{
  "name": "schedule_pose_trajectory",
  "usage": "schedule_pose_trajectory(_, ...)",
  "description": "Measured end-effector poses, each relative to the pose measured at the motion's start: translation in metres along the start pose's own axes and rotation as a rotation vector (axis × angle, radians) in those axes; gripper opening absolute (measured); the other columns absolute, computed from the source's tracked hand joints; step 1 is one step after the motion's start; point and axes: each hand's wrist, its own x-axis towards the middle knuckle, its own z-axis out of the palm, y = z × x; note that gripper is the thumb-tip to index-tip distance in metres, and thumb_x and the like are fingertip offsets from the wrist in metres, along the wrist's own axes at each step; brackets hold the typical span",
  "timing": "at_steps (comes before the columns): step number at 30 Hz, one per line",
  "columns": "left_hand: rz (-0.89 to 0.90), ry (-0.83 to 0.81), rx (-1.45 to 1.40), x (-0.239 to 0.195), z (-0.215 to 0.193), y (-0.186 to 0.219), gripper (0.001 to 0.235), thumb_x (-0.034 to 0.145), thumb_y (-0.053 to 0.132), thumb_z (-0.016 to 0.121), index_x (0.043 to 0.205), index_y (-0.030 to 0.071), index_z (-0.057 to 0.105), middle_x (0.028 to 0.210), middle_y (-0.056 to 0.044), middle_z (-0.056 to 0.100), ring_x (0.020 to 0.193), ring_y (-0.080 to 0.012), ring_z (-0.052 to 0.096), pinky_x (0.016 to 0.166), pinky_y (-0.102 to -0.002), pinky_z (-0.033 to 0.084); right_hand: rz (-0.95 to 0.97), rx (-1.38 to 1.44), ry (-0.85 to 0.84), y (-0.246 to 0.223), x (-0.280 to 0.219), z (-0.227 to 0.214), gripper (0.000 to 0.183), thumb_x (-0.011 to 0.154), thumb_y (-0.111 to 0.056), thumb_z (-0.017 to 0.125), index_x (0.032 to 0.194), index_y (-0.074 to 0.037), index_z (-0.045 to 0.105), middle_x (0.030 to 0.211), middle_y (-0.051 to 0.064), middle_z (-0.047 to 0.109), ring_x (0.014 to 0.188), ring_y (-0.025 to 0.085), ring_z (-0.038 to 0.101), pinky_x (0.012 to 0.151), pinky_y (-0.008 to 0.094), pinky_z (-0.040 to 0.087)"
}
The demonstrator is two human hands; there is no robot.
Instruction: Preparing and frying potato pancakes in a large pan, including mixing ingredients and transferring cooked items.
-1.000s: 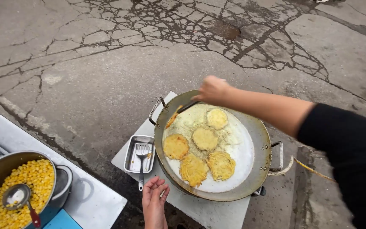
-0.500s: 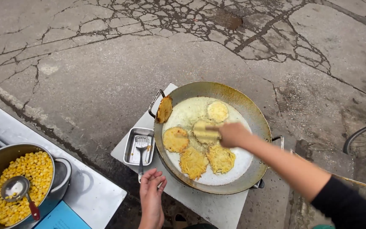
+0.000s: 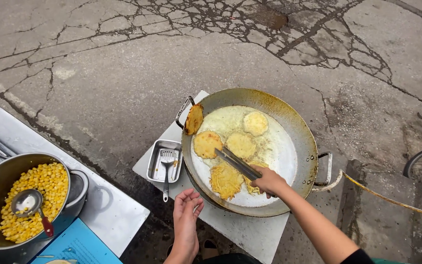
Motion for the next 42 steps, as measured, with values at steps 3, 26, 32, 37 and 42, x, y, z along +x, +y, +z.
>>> schedule_pose_trajectory(3, 0.009, -0.003, -0.008, -0.002, -0.003, 0.0, 0.024, 0.099, 0.004, 0.055, 0.122, 0.004, 0.062, 0.114, -0.014, 0.064, 0.098, -0.0217, 0.063, 0.098, -0.036, 0.054, -0.054, 0.668, -0.118, 0.03, 0.048, 0.025, 0.07, 0.09, 0.002, 0.07, 0.155, -0.006, 0.044, 0.086, 0.018, 0.071, 0.05, 0.017, 0.06, 0.033, 0.026, 0.045)
schedule_pose_trajectory(26, 0.041, -0.001, -0.026, -0.005, -0.013, 0.005, 0.025, 0.099, 0.003, 0.053, 0.123, 0.004, 0.061, 0.112, -0.014, 0.064, 0.098, -0.0221, 0.063, 0.098, -0.037, 0.054, -0.463, -0.668, 0.453, 0.049, 0.002, 0.103, 0.086, 0.091, -0.009, 0.049, 0.16, -0.051, 0.019, 0.078, 0.003, 0.058, 0.044, 0.024, 0.049, 0.04, 0.038, 0.038)
schedule_pose_trajectory(32, 0.031, -0.009, -0.037, -0.006, -0.006, 0.005, 0.024, 0.099, 0.003, 0.054, 0.122, 0.004, 0.062, 0.113, -0.014, 0.064, 0.097, -0.0228, 0.063, 0.098, -0.038, 0.054, -0.409, -0.764, 0.367, 0.03, 0.023, 0.094, 0.085, 0.094, -0.015, 0.054, 0.164, -0.04, 0.014, 0.074, 0.003, 0.056, 0.05, 0.017, 0.042, 0.041, 0.032, 0.031)
schedule_pose_trajectory(37, 0.007, -0.01, -0.03, -0.01, -0.004, 0.007, 0.024, 0.1, 0.004, 0.053, 0.122, 0.004, 0.061, 0.115, -0.014, 0.063, 0.099, -0.0231, 0.062, 0.101, -0.038, 0.053, -0.235, -0.448, 0.158, 0.015, -0.018, 0.055, 0.084, 0.095, -0.013, 0.062, 0.162, -0.045, 0.021, 0.101, 0.001, 0.073, 0.052, 0.004, 0.043, 0.039, 0.014, 0.032)
schedule_pose_trajectory(42, 0.022, -0.047, -0.006, -0.01, 0.005, 0.005, 0.024, 0.1, 0.002, 0.051, 0.121, 0.004, 0.061, 0.113, -0.015, 0.064, 0.098, -0.0226, 0.062, 0.099, -0.038, 0.054, -0.096, -0.717, 0.312, 0.059, -0.005, 0.014, 0.086, 0.089, -0.014, 0.048, 0.163, -0.046, 0.017, 0.066, -0.003, 0.054, 0.056, 0.015, 0.048, 0.051, 0.03, 0.037)
